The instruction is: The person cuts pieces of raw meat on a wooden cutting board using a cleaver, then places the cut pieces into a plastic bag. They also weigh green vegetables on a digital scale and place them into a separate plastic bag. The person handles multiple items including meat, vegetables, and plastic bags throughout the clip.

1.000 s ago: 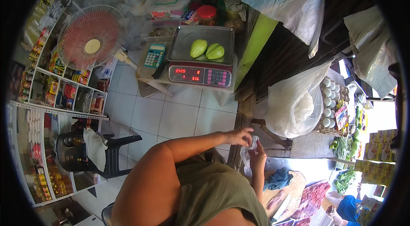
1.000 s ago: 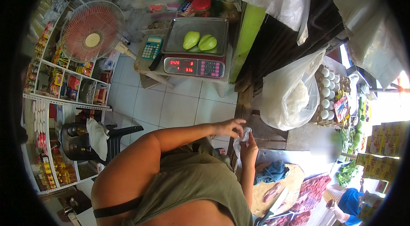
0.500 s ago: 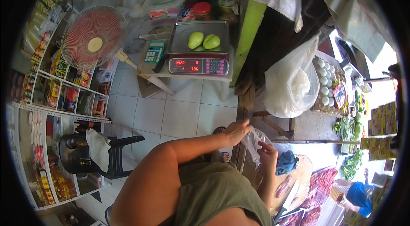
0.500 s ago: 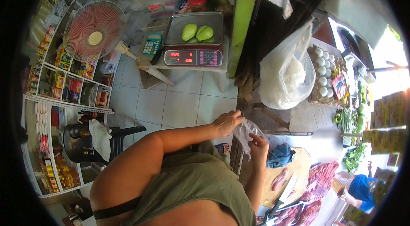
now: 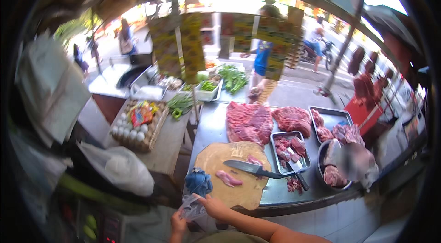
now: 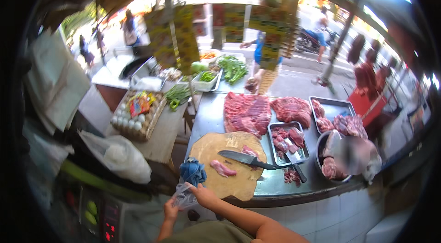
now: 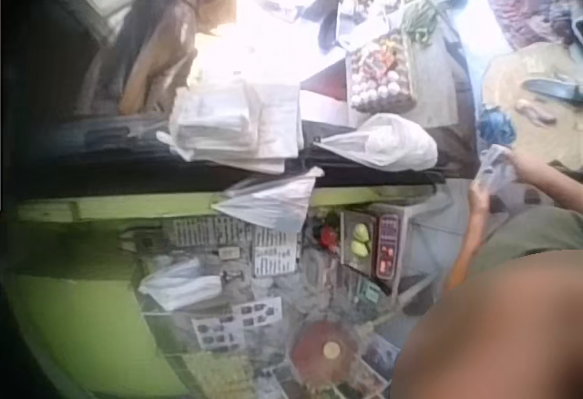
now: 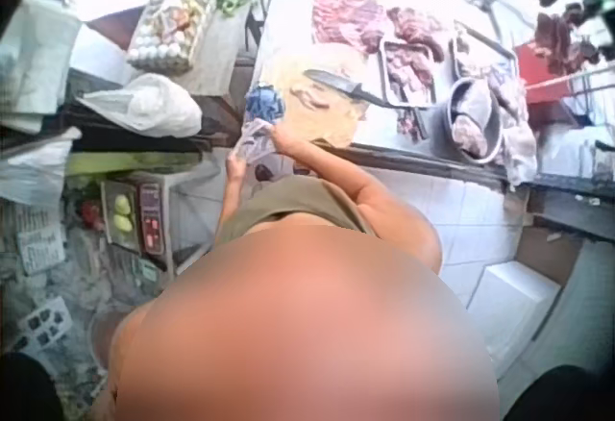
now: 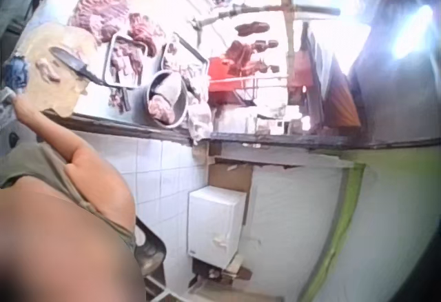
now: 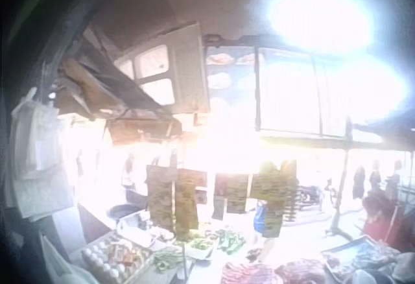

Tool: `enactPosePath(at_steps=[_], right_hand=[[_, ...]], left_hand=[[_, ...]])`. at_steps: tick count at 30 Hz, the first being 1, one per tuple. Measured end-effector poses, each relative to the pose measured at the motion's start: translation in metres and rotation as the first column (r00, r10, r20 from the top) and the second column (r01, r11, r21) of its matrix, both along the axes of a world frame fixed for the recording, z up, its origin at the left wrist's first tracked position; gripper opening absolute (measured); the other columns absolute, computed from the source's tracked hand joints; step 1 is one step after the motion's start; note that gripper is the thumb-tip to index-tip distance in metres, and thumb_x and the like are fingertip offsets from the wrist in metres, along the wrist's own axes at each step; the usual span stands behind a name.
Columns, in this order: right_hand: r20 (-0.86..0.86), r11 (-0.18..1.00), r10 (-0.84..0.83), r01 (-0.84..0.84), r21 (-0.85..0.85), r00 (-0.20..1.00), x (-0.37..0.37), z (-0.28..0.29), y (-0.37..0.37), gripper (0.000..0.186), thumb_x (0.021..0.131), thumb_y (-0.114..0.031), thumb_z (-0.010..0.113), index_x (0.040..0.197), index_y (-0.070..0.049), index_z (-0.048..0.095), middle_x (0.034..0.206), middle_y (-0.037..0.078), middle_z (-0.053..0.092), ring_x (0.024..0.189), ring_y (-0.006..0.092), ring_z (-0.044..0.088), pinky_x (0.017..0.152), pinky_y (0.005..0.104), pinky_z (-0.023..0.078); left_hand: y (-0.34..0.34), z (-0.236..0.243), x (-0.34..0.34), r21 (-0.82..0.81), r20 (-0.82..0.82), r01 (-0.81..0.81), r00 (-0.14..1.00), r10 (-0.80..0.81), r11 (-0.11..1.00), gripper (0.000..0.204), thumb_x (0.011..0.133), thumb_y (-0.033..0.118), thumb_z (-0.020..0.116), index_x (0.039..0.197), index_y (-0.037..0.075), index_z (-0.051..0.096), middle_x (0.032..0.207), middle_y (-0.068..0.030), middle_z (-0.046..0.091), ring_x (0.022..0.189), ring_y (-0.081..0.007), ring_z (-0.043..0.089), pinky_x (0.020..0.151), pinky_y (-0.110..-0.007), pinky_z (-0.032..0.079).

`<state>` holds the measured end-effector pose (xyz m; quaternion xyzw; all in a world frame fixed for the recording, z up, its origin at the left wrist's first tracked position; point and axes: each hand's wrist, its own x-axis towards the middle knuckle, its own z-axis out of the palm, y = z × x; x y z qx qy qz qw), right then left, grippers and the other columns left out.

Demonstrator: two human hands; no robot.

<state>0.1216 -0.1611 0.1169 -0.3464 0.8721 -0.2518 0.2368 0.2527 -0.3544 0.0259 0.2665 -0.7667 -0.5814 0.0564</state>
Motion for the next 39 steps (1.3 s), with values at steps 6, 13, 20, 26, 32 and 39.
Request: enactPosePath(at_steps=[6, 13, 20, 26, 32, 39], right_hand=[[0.000, 0.972, -0.215, 0.214, -0.096, 0.977, -0.020, -0.008, 0.048, 0.050, 0.087, -0.006, 0.055, 0.135, -0.018, 0.055, 0.110, 0.021, 0.057, 0.097, 0.0419, 0.064, 0.083, 0.0489, 0.053], [0.472, 0.917, 0.007, 0.182, -0.354, 0.881, -0.073, -0.005, 0.121, 0.035, 0.088, -0.019, 0.066, 0.122, -0.009, 0.068, 0.107, 0.015, 0.068, 0.091, 0.0235, 0.067, 0.079, 0.0371, 0.052], [0.751, -0.263, 0.325, 0.818, -0.512, 0.575, -0.326, 0.010, 0.176, 0.083, 0.096, -0.063, 0.045, 0.152, -0.005, 0.024, 0.127, 0.021, 0.057, 0.117, 0.0378, 0.058, 0.104, 0.0545, 0.044], [0.749, -0.632, 0.483, 0.773, -0.060, 0.454, -0.470, -0.019, 0.192, 0.087, 0.097, -0.069, 0.030, 0.157, -0.021, -0.011, 0.158, 0.027, 0.017, 0.140, 0.0503, 0.031, 0.109, 0.0696, 0.031], [0.726, -0.658, 0.518, 0.753, -0.002, 0.453, -0.528, -0.039, 0.181, 0.088, 0.094, -0.075, 0.022, 0.157, -0.022, -0.009, 0.153, 0.022, 0.030, 0.129, 0.0477, 0.045, 0.100, 0.0731, 0.038], [0.328, -0.472, 0.481, 0.555, -0.685, 0.813, -0.606, -0.054, 0.222, 0.026, 0.094, -0.026, 0.058, 0.109, -0.005, 0.059, 0.103, 0.012, 0.064, 0.096, 0.0266, 0.062, 0.091, 0.0420, 0.053]], left_hand=[[0.024, 0.028, -0.060, 0.105, 0.104, 0.190, 0.974, -0.201, 0.976, 0.061, 0.070, -0.015, 0.047, 0.126, -0.002, 0.065, 0.100, -0.0147, 0.067, 0.072, -0.0217, 0.069, 0.058, -0.035, 0.061], [0.038, 0.031, -0.090, 0.214, 0.246, 0.273, 0.914, -0.323, 0.938, 0.059, 0.068, -0.017, 0.041, 0.119, -0.003, 0.067, 0.117, -0.0184, 0.066, 0.074, -0.0263, 0.072, 0.060, -0.032, 0.061], [-0.003, 0.031, -0.044, 0.105, 0.319, 0.063, 0.943, -0.094, 0.992, 0.052, 0.069, -0.016, 0.041, 0.112, -0.005, 0.067, 0.112, -0.0213, 0.065, 0.071, -0.0291, 0.072, 0.056, -0.034, 0.060], [-0.049, -0.024, 0.095, -0.098, 0.501, -0.135, 0.849, 0.166, 0.986, 0.040, 0.077, -0.011, 0.048, 0.111, -0.004, 0.067, 0.102, -0.0189, 0.068, 0.074, -0.0280, 0.071, 0.054, -0.036, 0.059], [-0.073, -0.059, 0.210, -0.132, 0.733, -0.232, 0.632, 0.252, 0.964, 0.034, 0.080, -0.009, 0.053, 0.110, -0.005, 0.067, 0.094, -0.0171, 0.070, 0.064, -0.0253, 0.070, 0.050, -0.038, 0.055], [-0.045, -0.079, 0.210, -0.183, 0.698, -0.104, 0.686, 0.203, 0.978, 0.031, 0.099, 0.018, 0.049, 0.120, 0.004, 0.066, 0.114, -0.0134, 0.068, 0.103, -0.0257, 0.065, 0.086, -0.043, 0.054]])
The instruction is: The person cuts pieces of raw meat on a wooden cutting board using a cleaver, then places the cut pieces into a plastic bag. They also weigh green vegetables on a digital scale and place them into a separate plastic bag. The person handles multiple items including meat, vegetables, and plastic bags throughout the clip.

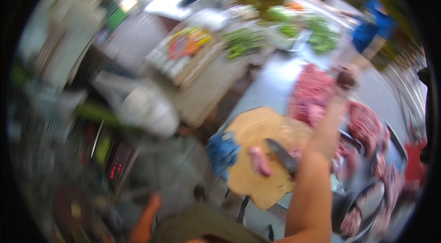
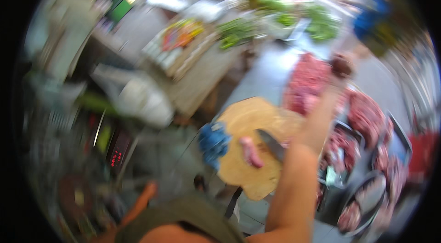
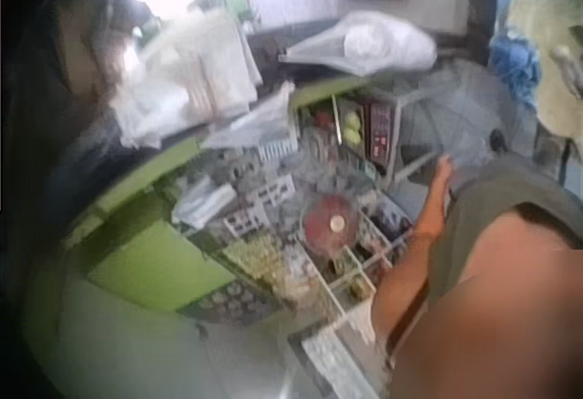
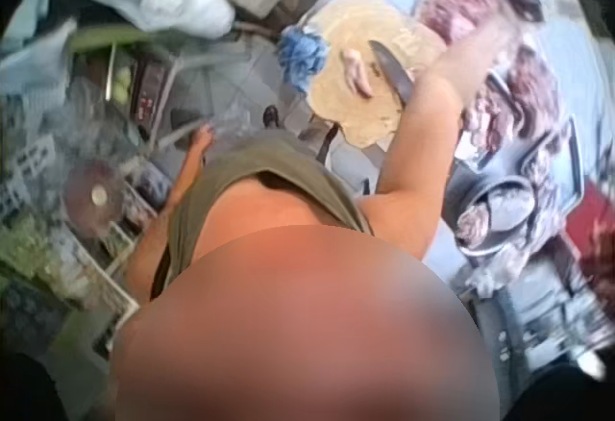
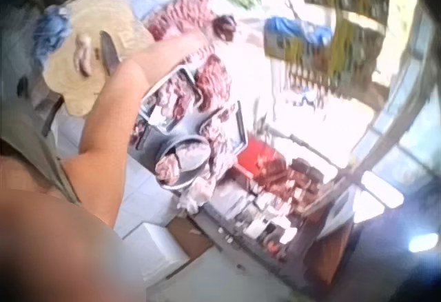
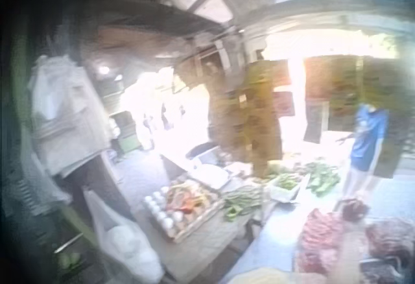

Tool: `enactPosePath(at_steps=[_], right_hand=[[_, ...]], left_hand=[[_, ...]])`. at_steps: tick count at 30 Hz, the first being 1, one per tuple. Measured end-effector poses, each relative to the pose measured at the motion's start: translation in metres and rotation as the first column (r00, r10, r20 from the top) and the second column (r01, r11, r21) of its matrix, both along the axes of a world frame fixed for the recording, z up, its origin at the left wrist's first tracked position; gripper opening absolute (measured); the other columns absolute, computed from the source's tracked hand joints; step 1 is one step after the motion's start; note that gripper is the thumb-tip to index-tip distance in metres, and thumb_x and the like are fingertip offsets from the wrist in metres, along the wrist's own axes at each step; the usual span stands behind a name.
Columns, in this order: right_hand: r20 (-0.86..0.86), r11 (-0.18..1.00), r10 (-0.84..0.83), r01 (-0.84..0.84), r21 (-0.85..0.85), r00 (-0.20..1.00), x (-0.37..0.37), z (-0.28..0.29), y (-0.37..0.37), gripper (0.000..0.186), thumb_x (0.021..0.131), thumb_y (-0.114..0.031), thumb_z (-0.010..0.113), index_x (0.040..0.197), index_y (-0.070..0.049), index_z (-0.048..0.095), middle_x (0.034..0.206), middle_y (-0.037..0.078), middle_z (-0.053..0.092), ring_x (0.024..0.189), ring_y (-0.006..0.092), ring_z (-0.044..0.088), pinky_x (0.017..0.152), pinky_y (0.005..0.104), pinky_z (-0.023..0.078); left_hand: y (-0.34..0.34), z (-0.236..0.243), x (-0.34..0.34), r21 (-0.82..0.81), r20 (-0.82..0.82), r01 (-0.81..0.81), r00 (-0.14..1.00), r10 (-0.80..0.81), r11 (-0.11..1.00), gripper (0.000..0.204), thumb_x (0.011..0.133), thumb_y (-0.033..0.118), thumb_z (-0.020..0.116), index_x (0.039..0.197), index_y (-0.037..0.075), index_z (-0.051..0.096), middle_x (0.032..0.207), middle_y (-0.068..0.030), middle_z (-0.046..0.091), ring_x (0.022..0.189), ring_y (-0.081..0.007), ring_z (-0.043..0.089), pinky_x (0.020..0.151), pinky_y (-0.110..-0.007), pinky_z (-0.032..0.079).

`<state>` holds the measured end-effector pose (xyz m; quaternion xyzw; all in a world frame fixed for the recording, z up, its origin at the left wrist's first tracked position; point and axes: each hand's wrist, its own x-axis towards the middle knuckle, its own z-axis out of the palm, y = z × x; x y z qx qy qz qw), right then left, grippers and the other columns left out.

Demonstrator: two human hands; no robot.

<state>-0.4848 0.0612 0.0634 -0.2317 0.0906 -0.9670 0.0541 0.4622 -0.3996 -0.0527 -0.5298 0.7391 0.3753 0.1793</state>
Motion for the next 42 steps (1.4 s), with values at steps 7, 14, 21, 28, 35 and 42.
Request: enactPosePath(at_steps=[7, 14, 21, 28, 35, 42], right_hand=[[0.459, 0.983, -0.021, 0.102, -0.153, 0.888, -0.013, -0.023, 0.035, 0.033, 0.083, -0.035, 0.057, 0.084, -0.002, 0.061, 0.083, 0.012, 0.064, 0.079, 0.0276, 0.056, 0.076, 0.0467, 0.043], [0.201, 0.863, 0.355, -0.403, 0.304, 0.913, 0.107, 0.009, -0.033, 0.058, 0.092, -0.024, 0.067, 0.133, 0.008, 0.042, 0.105, 0.016, 0.059, 0.070, 0.0139, 0.044, 0.061, 0.0262, 0.042], [0.418, -0.147, 0.773, -0.507, 0.850, 0.477, 0.323, 0.078, -0.226, 0.049, 0.075, -0.020, 0.074, 0.116, 0.002, 0.058, 0.086, 0.012, 0.065, 0.049, 0.0110, 0.050, 0.039, 0.0218, 0.038], [0.397, -0.350, 0.902, -0.251, 0.903, 0.170, 0.545, 0.091, -0.426, 0.034, 0.092, -0.018, 0.068, 0.119, 0.001, 0.060, 0.080, 0.004, 0.061, 0.050, 0.0116, 0.054, 0.046, 0.0273, 0.047], [0.071, -0.085, 0.991, 0.127, 0.988, 0.110, 0.698, 0.116, -0.646, 0.038, 0.086, -0.026, 0.074, 0.113, 0.000, 0.065, 0.086, 0.007, 0.066, 0.071, 0.0176, 0.064, 0.066, 0.0324, 0.050], [-0.415, 0.263, 0.910, 0.789, 0.555, -0.011, 0.812, 0.086, -0.874, 0.054, 0.084, -0.037, 0.072, 0.131, -0.015, 0.060, 0.114, 0.015, 0.069, 0.109, 0.0312, 0.065, 0.088, 0.0433, 0.053]], left_hand=[[0.030, 0.046, -0.067, 0.041, -0.027, 0.001, 1.000, 0.000, 0.999, 0.037, 0.084, 0.000, 0.054, 0.117, 0.007, 0.069, 0.102, -0.0163, 0.070, 0.074, -0.0240, 0.069, 0.064, -0.037, 0.057], [0.049, 0.062, -0.067, 0.221, 0.098, -0.157, 0.985, 0.138, 0.962, 0.030, 0.095, 0.013, 0.052, 0.119, 0.005, 0.067, 0.086, -0.0142, 0.070, 0.063, -0.0209, 0.069, 0.058, -0.035, 0.058], [0.041, 0.036, -0.037, 0.202, 0.114, -0.217, 0.974, 0.197, 0.955, 0.032, 0.088, 0.008, 0.054, 0.116, 0.007, 0.069, 0.089, -0.0144, 0.071, 0.062, -0.0232, 0.070, 0.061, -0.036, 0.058], [0.024, 0.003, 0.015, 0.296, -0.066, -0.221, 0.966, 0.251, 0.929, 0.034, 0.086, 0.002, 0.053, 0.116, 0.007, 0.069, 0.094, -0.0164, 0.069, 0.060, -0.0203, 0.069, 0.057, -0.035, 0.058], [-0.002, 0.004, 0.110, 0.250, -0.221, -0.353, 0.886, 0.408, 0.902, 0.038, 0.083, 0.001, 0.055, 0.117, 0.009, 0.069, 0.092, -0.0176, 0.071, 0.067, -0.0236, 0.071, 0.064, -0.035, 0.058], [-0.010, 0.019, 0.180, -0.117, -0.252, -0.451, 0.875, 0.413, 0.885, 0.053, 0.075, -0.002, 0.059, 0.125, 0.014, 0.067, 0.139, -0.0262, 0.050, 0.124, -0.0370, 0.055, 0.102, -0.040, 0.048]])
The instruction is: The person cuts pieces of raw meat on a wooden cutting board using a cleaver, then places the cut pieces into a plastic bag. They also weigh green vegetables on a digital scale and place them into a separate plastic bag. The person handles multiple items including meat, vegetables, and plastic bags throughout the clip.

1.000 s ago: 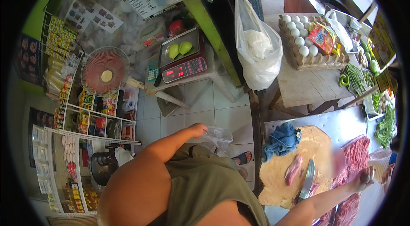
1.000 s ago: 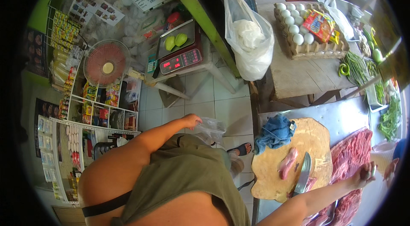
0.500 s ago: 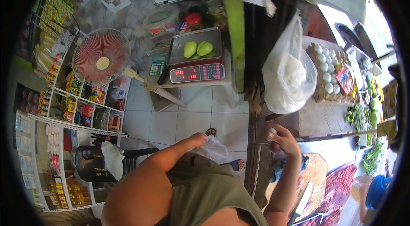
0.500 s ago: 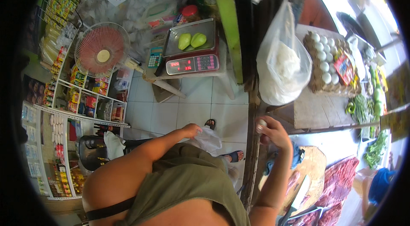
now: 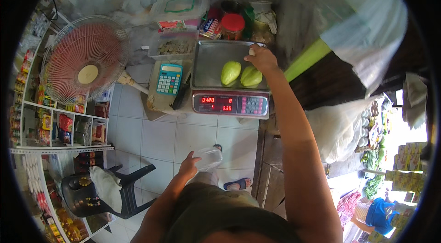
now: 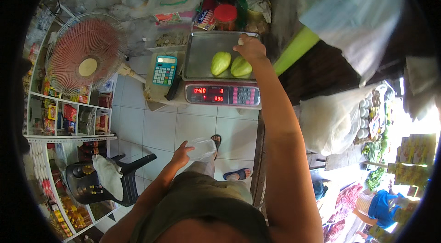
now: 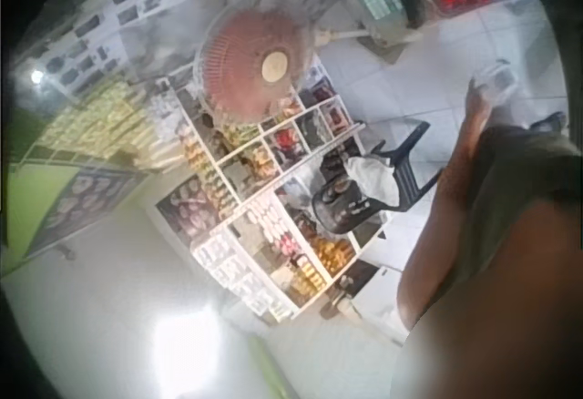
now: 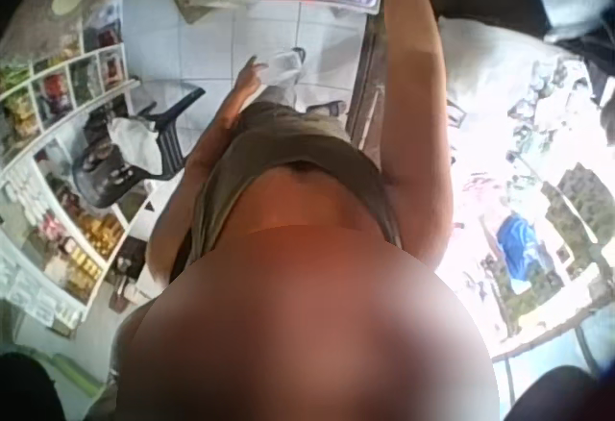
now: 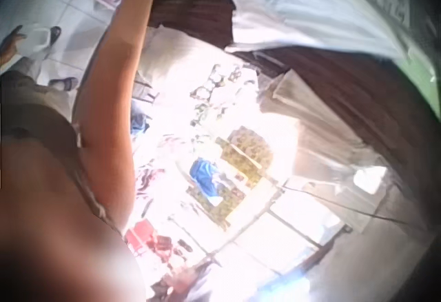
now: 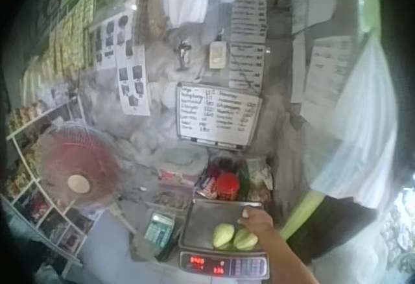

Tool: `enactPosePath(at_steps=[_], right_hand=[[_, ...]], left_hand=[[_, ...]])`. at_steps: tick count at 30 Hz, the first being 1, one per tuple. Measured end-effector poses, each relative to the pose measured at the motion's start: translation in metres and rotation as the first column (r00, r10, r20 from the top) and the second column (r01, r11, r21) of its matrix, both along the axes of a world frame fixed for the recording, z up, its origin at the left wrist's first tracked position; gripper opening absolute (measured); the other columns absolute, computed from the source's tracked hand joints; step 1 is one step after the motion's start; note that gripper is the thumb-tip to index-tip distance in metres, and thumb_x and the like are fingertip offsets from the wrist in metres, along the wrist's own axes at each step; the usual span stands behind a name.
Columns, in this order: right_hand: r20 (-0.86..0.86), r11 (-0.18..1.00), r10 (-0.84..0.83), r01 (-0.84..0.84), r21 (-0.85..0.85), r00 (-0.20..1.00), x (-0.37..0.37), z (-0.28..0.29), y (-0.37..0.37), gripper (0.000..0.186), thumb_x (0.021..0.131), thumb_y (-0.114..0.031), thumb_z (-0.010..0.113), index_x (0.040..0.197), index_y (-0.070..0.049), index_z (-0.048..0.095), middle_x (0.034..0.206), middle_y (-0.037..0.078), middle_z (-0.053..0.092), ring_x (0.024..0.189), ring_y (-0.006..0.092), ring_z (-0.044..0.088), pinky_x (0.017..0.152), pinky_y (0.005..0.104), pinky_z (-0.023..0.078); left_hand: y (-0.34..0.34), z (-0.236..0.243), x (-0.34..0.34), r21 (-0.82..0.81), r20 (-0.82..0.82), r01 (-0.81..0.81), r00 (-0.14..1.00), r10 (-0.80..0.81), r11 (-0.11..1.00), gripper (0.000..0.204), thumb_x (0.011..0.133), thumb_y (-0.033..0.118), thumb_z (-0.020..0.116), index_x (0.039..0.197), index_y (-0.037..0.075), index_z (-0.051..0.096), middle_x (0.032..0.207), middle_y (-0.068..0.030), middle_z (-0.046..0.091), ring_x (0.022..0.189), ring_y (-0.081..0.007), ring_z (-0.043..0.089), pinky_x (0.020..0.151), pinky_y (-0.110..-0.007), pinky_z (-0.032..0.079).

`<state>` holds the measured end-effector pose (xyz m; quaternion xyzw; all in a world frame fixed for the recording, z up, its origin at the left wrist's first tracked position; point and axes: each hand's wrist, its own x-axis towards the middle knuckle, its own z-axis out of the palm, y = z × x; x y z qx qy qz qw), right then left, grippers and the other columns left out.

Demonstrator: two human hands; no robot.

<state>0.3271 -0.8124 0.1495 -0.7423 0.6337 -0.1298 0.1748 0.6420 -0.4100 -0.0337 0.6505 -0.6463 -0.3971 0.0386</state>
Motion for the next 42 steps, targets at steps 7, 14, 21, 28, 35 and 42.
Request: enactPosePath(at_steps=[7, 14, 21, 28, 35, 42], right_hand=[[-0.358, 0.988, 0.021, -0.075, -0.136, 0.933, 0.039, -0.053, -0.050, 0.059, 0.086, -0.046, 0.068, 0.139, -0.023, 0.054, 0.136, 0.015, 0.054, 0.124, 0.0350, 0.055, 0.095, 0.0486, 0.050], [-0.101, 0.938, -0.345, 0.338, -0.079, 0.933, 0.057, -0.026, 0.042, 0.070, 0.080, -0.067, 0.066, 0.134, -0.023, 0.060, 0.148, 0.020, 0.039, 0.131, 0.0490, 0.041, 0.100, 0.0614, 0.044], [-0.117, 0.864, -0.472, 0.485, 0.139, 0.874, 0.124, -0.032, 0.061, 0.077, 0.074, -0.067, 0.069, 0.127, -0.012, 0.064, 0.162, 0.022, 0.012, 0.144, 0.0551, 0.009, 0.098, 0.0811, 0.026], [-0.051, 0.920, -0.386, 0.388, 0.047, 0.921, 0.152, -0.031, 0.069, 0.072, 0.065, -0.055, 0.079, 0.114, -0.005, 0.068, 0.160, 0.020, 0.016, 0.145, 0.0534, 0.006, 0.102, 0.0800, 0.021], [0.003, 0.949, -0.289, 0.286, 0.135, 0.957, 0.148, -0.033, 0.059, 0.070, 0.060, -0.047, 0.082, 0.112, -0.003, 0.070, 0.154, 0.013, 0.029, 0.139, 0.0449, 0.022, 0.101, 0.0700, 0.032], [0.893, 0.888, -0.449, -0.094, 0.450, 0.032, 0.074, -0.031, 0.054, 0.082, 0.064, -0.060, 0.081, 0.125, -0.008, 0.063, 0.151, 0.018, 0.032, 0.131, 0.0405, 0.040, 0.096, 0.0610, 0.045]], left_hand=[[-0.030, 0.013, 0.032, 0.422, -0.401, -0.044, 0.886, 0.231, 0.905, 0.062, 0.074, -0.010, 0.049, 0.133, 0.007, 0.061, 0.138, -0.0210, 0.056, 0.113, -0.0274, 0.064, 0.079, -0.034, 0.060], [-0.065, 0.005, 0.026, 0.106, -0.433, -0.103, 0.890, 0.139, 0.989, 0.062, 0.076, -0.007, 0.048, 0.137, 0.003, 0.056, 0.132, -0.0223, 0.060, 0.106, -0.0280, 0.067, 0.081, -0.034, 0.059], [-0.106, 0.028, -0.007, 0.047, -0.414, 0.085, 0.908, -0.058, 0.995, 0.059, 0.076, 0.000, 0.052, 0.135, 0.007, 0.056, 0.128, -0.0213, 0.060, 0.119, -0.0387, 0.057, 0.101, -0.043, 0.046], [-0.110, 0.026, -0.010, 0.031, -0.487, -0.006, 0.873, 0.020, 1.000, 0.063, 0.077, 0.000, 0.051, 0.140, 0.005, 0.051, 0.134, -0.0244, 0.056, 0.126, -0.0389, 0.053, 0.107, -0.041, 0.043], [-0.138, 0.025, -0.016, 0.141, -0.601, -0.064, 0.787, 0.137, 0.988, 0.065, 0.076, -0.001, 0.050, 0.141, 0.001, 0.048, 0.138, -0.0252, 0.054, 0.128, -0.0377, 0.052, 0.107, -0.040, 0.042], [-0.182, 0.045, -0.024, 0.224, -0.638, -0.063, 0.745, 0.195, 0.973, 0.071, 0.074, 0.002, 0.054, 0.145, 0.002, 0.045, 0.143, -0.0217, 0.052, 0.125, -0.0320, 0.057, 0.101, -0.034, 0.047]])
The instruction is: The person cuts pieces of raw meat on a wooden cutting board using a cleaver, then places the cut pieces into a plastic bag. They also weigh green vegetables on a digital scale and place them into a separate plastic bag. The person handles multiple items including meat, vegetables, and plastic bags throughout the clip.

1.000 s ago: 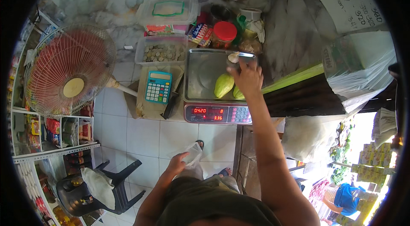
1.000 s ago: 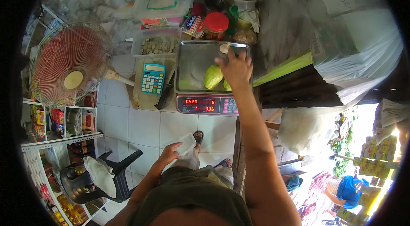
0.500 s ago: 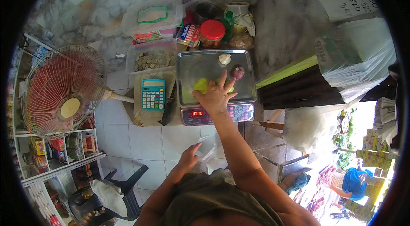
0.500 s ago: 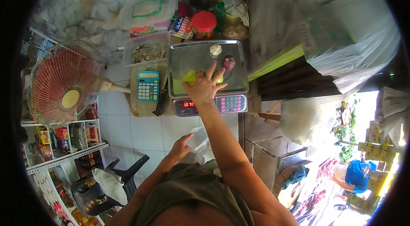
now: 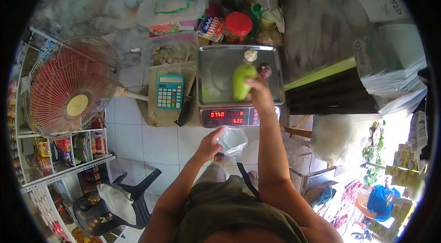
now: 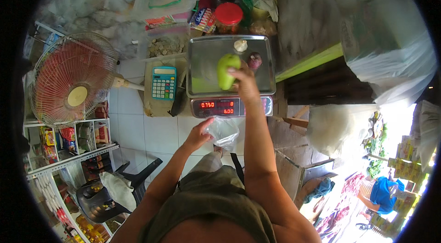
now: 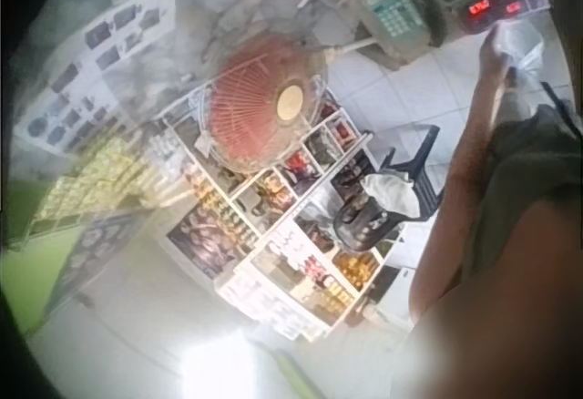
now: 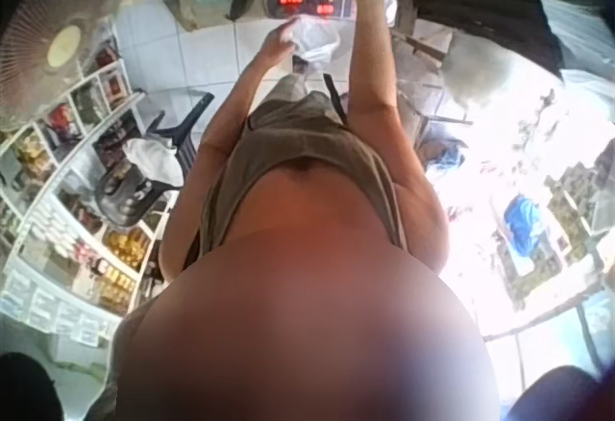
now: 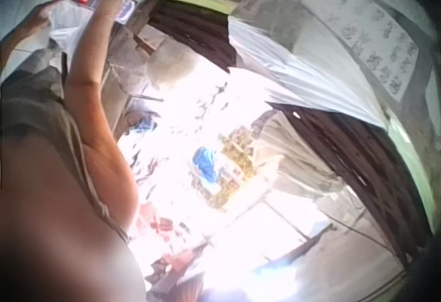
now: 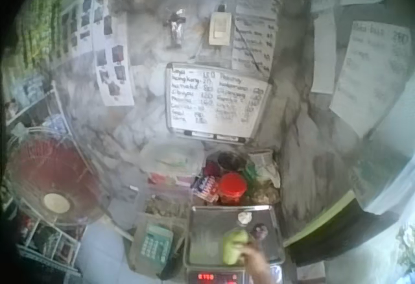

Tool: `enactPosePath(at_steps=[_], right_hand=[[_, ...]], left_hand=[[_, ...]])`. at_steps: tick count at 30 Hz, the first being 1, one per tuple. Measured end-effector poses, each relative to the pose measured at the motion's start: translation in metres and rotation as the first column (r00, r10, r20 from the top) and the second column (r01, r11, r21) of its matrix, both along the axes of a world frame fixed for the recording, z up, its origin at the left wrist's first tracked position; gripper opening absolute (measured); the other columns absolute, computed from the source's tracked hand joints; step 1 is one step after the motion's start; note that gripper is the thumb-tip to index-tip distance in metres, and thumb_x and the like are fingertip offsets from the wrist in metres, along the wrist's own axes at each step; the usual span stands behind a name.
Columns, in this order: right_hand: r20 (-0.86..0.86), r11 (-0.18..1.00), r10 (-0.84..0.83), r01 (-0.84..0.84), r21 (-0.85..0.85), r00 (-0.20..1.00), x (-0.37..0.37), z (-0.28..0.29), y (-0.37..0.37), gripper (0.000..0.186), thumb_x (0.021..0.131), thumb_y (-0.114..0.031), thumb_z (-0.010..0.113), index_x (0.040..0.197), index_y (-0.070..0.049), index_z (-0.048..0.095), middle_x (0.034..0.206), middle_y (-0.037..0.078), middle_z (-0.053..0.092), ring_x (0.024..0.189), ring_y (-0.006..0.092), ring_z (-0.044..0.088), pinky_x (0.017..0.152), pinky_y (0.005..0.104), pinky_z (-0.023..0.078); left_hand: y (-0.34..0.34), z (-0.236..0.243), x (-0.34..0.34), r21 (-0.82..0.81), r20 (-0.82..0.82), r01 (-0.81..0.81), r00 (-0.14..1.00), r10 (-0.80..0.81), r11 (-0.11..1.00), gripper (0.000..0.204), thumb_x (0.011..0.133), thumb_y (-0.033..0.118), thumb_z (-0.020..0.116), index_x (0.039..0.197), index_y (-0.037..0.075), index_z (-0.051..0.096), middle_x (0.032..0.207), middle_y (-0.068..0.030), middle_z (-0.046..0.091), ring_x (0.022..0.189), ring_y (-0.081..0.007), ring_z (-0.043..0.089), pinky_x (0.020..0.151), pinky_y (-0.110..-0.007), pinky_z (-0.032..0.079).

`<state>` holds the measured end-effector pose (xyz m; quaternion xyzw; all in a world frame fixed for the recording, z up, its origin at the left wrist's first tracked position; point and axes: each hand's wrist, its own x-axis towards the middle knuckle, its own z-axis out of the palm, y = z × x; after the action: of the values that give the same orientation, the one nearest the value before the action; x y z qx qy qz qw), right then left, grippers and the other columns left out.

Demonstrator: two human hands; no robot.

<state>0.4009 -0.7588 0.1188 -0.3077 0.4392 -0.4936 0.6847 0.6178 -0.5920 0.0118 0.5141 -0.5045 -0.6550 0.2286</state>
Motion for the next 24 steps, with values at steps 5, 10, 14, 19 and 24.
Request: enactPosePath(at_steps=[5, 10, 14, 19, 24], right_hand=[[0.674, 0.917, 0.335, -0.064, -0.394, 0.659, -0.014, -0.010, 0.078, 0.077, 0.071, -0.064, 0.062, 0.107, 0.004, 0.062, 0.137, 0.024, 0.045, 0.124, 0.0371, 0.049, 0.105, 0.0444, 0.041], [0.561, 0.919, 0.392, -0.332, -0.211, 0.729, -0.029, -0.038, 0.178, 0.094, 0.053, -0.083, 0.071, 0.097, 0.001, 0.062, 0.138, 0.024, 0.042, 0.121, 0.0413, 0.048, 0.102, 0.0467, 0.042], [0.660, 0.943, 0.197, -0.324, 0.074, 0.725, -0.051, -0.064, 0.240, 0.086, 0.058, -0.057, 0.076, 0.115, 0.004, 0.059, 0.130, 0.022, 0.054, 0.116, 0.0341, 0.056, 0.100, 0.0414, 0.044], [0.477, 0.882, 0.036, -0.252, 0.397, 0.878, -0.084, -0.076, 0.292, 0.084, 0.066, -0.037, 0.077, 0.135, 0.004, 0.050, 0.126, 0.016, 0.061, 0.116, 0.0288, 0.059, 0.097, 0.0390, 0.046], [0.132, 0.815, -0.238, 0.124, 0.566, 0.962, -0.117, -0.060, 0.345, 0.052, 0.084, -0.034, 0.065, 0.125, -0.002, 0.059, 0.113, 0.011, 0.067, 0.101, 0.0249, 0.066, 0.086, 0.0341, 0.052]], left_hand=[[-0.026, 0.041, -0.009, -0.002, -0.150, 0.045, 0.988, -0.045, 0.999, 0.083, 0.077, -0.006, 0.055, 0.154, 0.009, 0.031, 0.160, -0.0129, 0.032, 0.111, -0.0243, 0.062, 0.094, -0.032, 0.050], [-0.009, 0.106, -0.024, -0.252, 0.005, 0.187, 0.981, -0.192, 0.950, 0.091, 0.073, -0.014, 0.052, 0.157, 0.010, 0.026, 0.159, -0.0130, 0.033, 0.143, -0.0268, 0.039, 0.111, -0.035, 0.039], [0.030, 0.125, -0.049, -0.375, 0.254, 0.409, 0.909, -0.331, 0.832, 0.080, 0.077, -0.016, 0.052, 0.152, 0.006, 0.034, 0.153, -0.0187, 0.039, 0.142, -0.0335, 0.039, 0.112, -0.038, 0.041], [0.065, 0.118, -0.094, -0.544, 0.232, 0.466, 0.883, -0.408, 0.698, 0.073, 0.077, -0.013, 0.049, 0.148, 0.000, 0.036, 0.151, -0.0208, 0.040, 0.131, -0.0391, 0.048, 0.104, -0.043, 0.046], [0.101, 0.127, -0.157, -0.512, 0.307, 0.629, 0.770, -0.559, 0.586, 0.078, 0.071, -0.012, 0.057, 0.146, -0.003, 0.036, 0.152, -0.0233, 0.037, 0.119, -0.0393, 0.058, 0.097, -0.044, 0.052]])
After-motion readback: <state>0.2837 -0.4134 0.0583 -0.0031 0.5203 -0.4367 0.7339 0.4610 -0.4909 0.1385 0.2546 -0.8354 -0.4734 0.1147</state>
